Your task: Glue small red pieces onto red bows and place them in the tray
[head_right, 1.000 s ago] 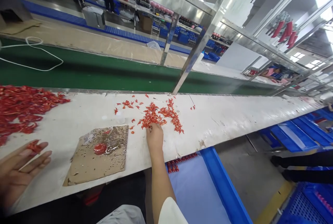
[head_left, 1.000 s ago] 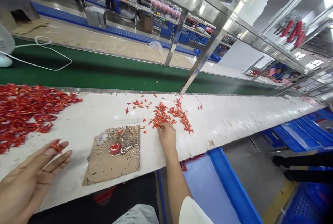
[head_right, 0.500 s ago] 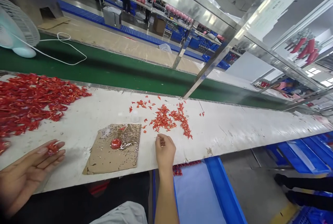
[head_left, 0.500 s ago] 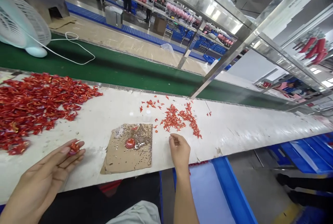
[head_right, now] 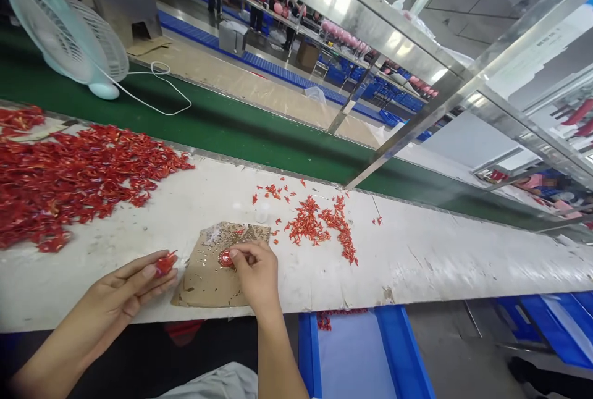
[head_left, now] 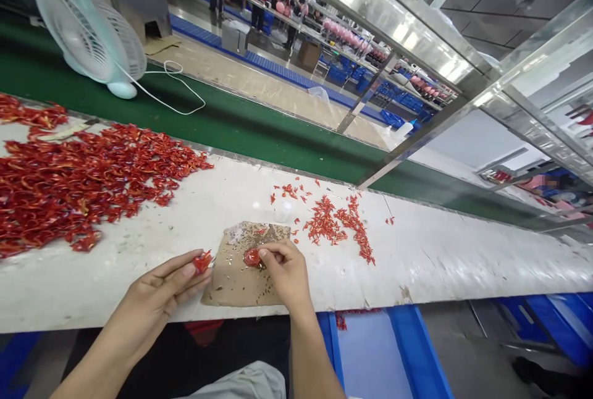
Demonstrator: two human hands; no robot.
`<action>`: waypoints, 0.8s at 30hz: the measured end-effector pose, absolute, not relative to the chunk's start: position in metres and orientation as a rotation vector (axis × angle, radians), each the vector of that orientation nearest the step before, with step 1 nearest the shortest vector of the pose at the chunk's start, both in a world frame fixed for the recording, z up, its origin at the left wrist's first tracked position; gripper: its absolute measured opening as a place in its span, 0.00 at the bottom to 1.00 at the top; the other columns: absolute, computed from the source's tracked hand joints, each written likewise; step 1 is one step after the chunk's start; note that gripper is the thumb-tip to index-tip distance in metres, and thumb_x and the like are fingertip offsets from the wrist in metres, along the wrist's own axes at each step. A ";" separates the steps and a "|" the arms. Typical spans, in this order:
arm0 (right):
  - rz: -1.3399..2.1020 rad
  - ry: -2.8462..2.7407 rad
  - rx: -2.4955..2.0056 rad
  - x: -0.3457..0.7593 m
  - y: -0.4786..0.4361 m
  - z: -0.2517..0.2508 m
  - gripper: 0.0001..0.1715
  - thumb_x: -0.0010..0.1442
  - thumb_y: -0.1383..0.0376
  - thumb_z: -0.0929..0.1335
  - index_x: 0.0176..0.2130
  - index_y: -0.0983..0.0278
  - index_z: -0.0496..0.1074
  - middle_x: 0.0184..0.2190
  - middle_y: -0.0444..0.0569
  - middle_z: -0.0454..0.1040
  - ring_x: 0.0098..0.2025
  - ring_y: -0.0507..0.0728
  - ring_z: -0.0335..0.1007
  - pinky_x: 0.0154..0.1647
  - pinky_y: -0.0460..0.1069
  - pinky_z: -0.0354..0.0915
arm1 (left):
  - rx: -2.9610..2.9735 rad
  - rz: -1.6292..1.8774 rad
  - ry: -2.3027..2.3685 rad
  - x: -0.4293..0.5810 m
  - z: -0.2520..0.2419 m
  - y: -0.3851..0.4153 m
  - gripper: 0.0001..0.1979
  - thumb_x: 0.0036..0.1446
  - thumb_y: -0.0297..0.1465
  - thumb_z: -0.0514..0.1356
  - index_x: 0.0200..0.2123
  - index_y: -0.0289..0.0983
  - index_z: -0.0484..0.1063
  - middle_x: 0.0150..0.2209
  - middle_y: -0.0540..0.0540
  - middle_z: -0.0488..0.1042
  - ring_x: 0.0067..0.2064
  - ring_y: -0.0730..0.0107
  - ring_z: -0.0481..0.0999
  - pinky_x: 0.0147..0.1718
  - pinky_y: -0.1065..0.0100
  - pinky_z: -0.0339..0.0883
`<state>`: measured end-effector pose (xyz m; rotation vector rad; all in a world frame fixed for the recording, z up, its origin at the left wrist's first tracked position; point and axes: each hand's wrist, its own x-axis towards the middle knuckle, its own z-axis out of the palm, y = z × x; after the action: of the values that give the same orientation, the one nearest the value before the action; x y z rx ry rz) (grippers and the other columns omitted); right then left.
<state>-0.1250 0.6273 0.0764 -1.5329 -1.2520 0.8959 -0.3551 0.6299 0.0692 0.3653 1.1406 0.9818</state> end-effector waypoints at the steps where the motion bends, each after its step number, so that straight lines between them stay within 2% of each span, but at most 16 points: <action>1: 0.927 -1.219 -1.477 -0.125 0.625 0.082 0.06 0.61 0.64 0.72 0.37 0.58 0.82 0.32 0.45 0.73 0.35 0.55 0.69 0.38 0.49 0.65 | 0.341 0.956 1.115 -0.351 0.070 0.629 0.27 0.40 0.34 0.76 0.46 0.38 0.77 0.49 0.43 0.79 0.45 0.58 0.81 0.47 0.69 0.78; 7: 1.065 -1.199 -1.157 -0.135 0.610 0.114 0.05 0.61 0.62 0.73 0.37 0.58 0.81 0.45 0.50 0.77 0.50 0.59 0.72 0.53 0.54 0.67 | 0.352 0.721 0.902 -0.315 0.088 0.627 0.24 0.49 0.35 0.72 0.49 0.35 0.76 0.42 0.39 0.81 0.39 0.63 0.82 0.44 0.66 0.79; 13: 1.115 -1.208 -1.101 -0.138 0.602 0.115 0.04 0.61 0.65 0.73 0.38 0.58 0.81 0.44 0.50 0.78 0.49 0.59 0.74 0.53 0.54 0.67 | 0.399 0.669 0.774 -0.300 0.091 0.627 0.22 0.56 0.35 0.68 0.53 0.35 0.74 0.45 0.38 0.80 0.42 0.65 0.81 0.48 0.64 0.76; 18: 1.081 -1.229 -1.119 -0.136 0.600 0.111 0.05 0.61 0.66 0.72 0.38 0.58 0.81 0.43 0.50 0.78 0.48 0.58 0.74 0.52 0.54 0.68 | 0.398 0.659 0.758 -0.299 0.086 0.626 0.21 0.56 0.36 0.68 0.51 0.34 0.75 0.45 0.38 0.80 0.45 0.61 0.80 0.52 0.59 0.74; 24: 1.046 -1.259 -1.125 -0.141 0.599 0.107 0.04 0.62 0.65 0.72 0.38 0.58 0.80 0.44 0.50 0.76 0.49 0.58 0.73 0.53 0.55 0.67 | 0.398 0.662 0.764 -0.301 0.084 0.623 0.24 0.55 0.37 0.68 0.53 0.34 0.74 0.46 0.37 0.79 0.47 0.58 0.80 0.53 0.57 0.73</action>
<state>-0.1413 0.5993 0.1066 -1.1247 -1.2593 1.0462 -0.3012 0.6232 0.0838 0.3983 0.7642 0.6625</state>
